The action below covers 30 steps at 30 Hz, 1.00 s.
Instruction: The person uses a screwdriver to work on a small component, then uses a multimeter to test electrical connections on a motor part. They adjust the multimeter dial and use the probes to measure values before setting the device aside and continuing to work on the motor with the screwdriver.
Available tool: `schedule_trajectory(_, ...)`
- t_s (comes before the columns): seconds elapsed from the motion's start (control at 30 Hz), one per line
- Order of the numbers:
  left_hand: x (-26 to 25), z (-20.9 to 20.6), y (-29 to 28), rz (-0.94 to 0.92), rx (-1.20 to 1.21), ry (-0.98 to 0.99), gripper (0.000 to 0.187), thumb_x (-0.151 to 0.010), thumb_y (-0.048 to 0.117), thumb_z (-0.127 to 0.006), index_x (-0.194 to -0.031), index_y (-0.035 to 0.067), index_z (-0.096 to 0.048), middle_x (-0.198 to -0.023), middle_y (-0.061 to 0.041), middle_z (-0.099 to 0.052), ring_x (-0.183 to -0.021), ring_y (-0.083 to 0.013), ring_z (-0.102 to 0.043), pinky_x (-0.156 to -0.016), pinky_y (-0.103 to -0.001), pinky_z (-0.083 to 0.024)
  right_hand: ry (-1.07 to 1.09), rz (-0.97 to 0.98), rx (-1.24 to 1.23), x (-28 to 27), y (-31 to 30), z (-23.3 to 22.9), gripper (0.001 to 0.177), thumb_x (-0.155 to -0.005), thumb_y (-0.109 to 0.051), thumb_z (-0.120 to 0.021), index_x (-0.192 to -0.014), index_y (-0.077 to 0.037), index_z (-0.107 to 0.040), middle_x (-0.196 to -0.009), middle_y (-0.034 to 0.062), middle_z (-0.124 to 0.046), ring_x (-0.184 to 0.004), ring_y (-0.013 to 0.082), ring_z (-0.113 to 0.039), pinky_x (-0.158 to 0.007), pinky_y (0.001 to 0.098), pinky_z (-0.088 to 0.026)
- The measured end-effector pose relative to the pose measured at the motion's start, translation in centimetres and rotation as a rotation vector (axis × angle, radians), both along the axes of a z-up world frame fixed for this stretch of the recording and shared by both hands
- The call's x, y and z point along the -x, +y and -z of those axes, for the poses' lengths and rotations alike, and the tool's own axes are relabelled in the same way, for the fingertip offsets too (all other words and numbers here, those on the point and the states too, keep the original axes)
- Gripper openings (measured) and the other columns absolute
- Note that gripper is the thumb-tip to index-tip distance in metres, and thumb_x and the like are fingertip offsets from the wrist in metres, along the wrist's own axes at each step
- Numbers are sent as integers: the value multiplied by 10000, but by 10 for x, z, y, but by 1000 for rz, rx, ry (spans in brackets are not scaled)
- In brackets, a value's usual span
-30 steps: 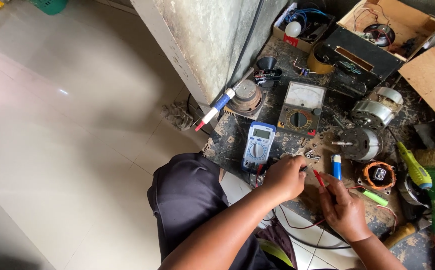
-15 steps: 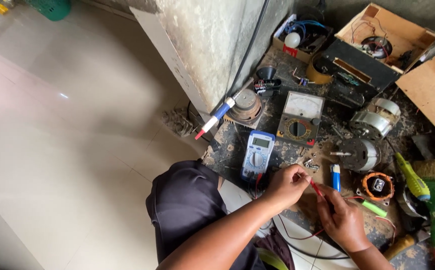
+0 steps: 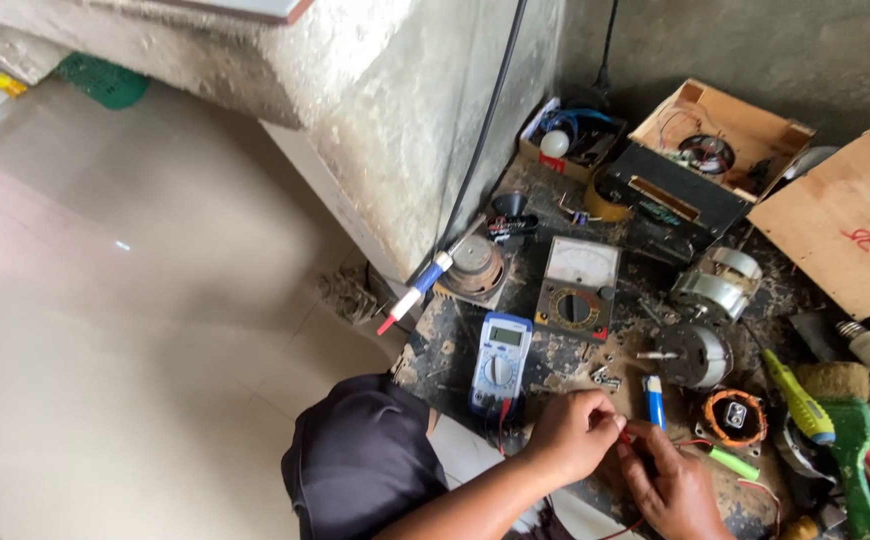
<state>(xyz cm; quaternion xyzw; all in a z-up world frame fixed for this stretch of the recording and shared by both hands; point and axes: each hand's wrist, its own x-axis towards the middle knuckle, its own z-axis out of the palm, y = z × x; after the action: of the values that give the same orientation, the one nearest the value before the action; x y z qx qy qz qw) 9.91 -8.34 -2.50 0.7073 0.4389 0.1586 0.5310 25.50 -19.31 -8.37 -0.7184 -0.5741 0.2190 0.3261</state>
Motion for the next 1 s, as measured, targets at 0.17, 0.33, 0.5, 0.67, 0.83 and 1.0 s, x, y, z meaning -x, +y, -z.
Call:
schedule_trajectory(0.17, -1, -11, 6, 8, 52, 0, 185, -975, 211, -698, -810, 148, -643, -833, -13, -672, -756, -163, -597, -648, -349, -467, 37, 53, 38, 3, 5, -15, 380, -881, -358, -652, -1243, -249, -695, -737, 15, -809, -586, 143, -738, -587, 292, -546)
schedule_trajectory(0.33, -5, -13, 5, 7, 59, -12, 193, -950, 227, -718, -797, 139, -639, -833, -34, -689, -758, -179, -621, -654, -351, -483, 414, 23, -30, 3, 5, -19, 361, -922, -226, -650, -1243, -73, -710, -1131, 66, -819, -1048, 142, -750, -923, 279, -569)
schedule_trajectory(0.5, -12, -7, -1, -31, 63, 57, 210, -889, 385, -715, -854, 189, -648, -654, 13, -686, -599, -137, -676, -632, -324, -518, 467, 70, -29, 2, 3, -29, 270, -966, -177, -611, -1183, -53, -713, -1037, 55, -738, -986, 138, -639, -897, 287, -505)
schedule_trajectory(0.67, -15, -13, 0, -11, 123, -104, 224, -915, 276, -738, -818, 134, -594, -662, -16, -665, -523, -139, -648, -514, -304, -495, 651, 64, -109, 2, 3, -34, 173, -1002, -129, -600, -1126, -36, -678, -975, 60, -702, -904, 140, -642, -820, 285, -543)
schedule_trajectory(0.83, -10, -8, -5, -98, 326, -302, 305, -862, 218, -794, -965, -49, -689, -842, -210, -690, -606, -232, -702, -470, -276, -570, 692, 245, -109, 13, 0, -45, 176, -1002, -106, -646, -1093, -34, -779, -715, 125, -728, -695, 164, -656, -701, 372, -585)
schedule_trajectory(1.0, -18, -14, -6, -117, 352, -256, 247, -912, 240, -788, -904, 2, -725, -683, -145, -693, -498, -158, -680, -429, -222, -559, 828, 285, -149, 5, 5, -39, 52, -921, -56, -738, -954, -23, -761, -644, 112, -714, -573, 140, -653, -568, 285, -566)
